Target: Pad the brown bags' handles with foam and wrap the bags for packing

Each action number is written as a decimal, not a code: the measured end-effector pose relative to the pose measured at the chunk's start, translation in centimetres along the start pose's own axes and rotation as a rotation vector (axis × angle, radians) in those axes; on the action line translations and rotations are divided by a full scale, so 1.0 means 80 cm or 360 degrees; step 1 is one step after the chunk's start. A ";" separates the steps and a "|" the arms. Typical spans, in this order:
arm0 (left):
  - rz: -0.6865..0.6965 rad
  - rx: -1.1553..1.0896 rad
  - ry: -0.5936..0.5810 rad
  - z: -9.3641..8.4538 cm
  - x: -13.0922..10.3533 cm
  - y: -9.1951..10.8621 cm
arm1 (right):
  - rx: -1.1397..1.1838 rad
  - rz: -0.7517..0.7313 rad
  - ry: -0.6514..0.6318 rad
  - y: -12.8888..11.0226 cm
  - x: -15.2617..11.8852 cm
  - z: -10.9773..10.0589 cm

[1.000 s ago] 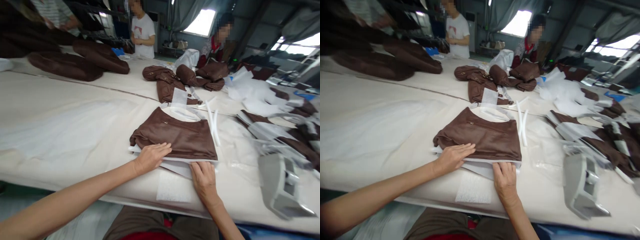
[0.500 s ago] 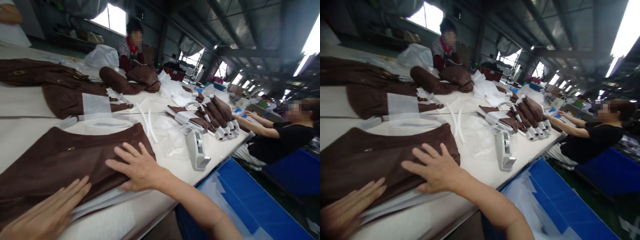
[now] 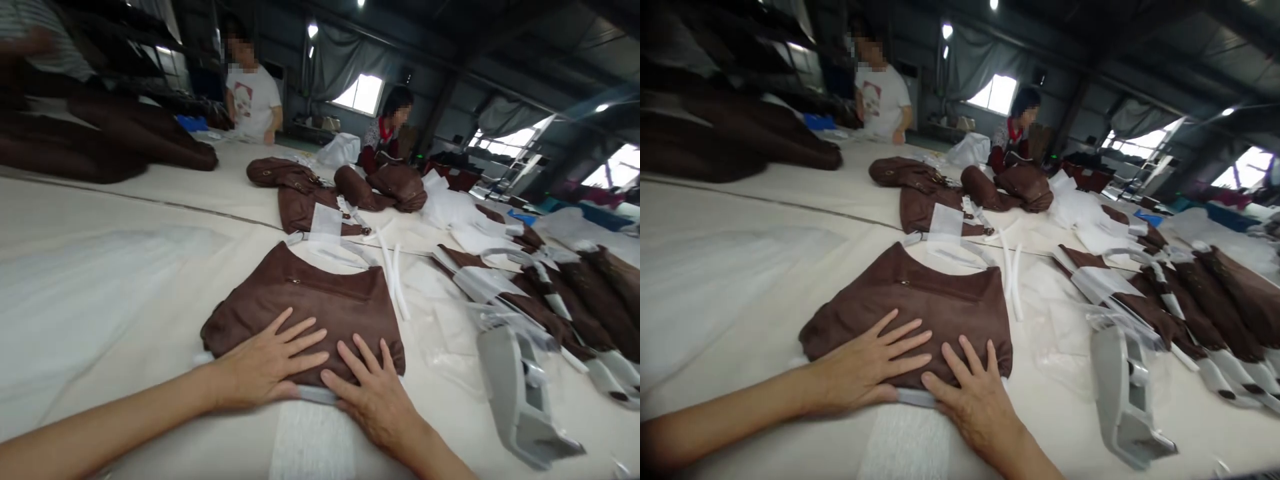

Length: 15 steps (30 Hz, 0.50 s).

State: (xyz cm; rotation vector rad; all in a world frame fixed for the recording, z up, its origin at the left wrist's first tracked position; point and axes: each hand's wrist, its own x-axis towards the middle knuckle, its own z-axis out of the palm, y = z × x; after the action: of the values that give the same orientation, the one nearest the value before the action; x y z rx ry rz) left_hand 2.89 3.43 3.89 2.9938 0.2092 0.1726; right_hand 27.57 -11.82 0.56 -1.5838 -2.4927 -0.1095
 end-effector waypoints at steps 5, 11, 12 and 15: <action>-0.0025 0.0025 0.0044 0.027 -0.009 0.000 | 0.0355 0.0025 -0.0157 0.013 0.006 -0.031; -0.0059 -0.0077 0.0071 0.022 -0.011 0.002 | 0.1179 0.0722 0.0297 0.083 0.101 -0.056; -0.0063 -0.0094 0.0072 0.020 -0.011 0.003 | 0.1184 0.0811 0.0313 0.098 0.126 -0.053; -0.0046 -0.0098 0.0053 0.013 -0.011 0.004 | 0.1042 0.1035 0.0194 0.141 0.204 -0.035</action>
State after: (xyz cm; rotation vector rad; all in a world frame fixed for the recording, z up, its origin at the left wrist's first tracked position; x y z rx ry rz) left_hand 2.16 2.89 2.81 2.9267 0.2458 0.2220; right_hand 31.35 7.04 6.07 -1.8695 -1.5546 0.6064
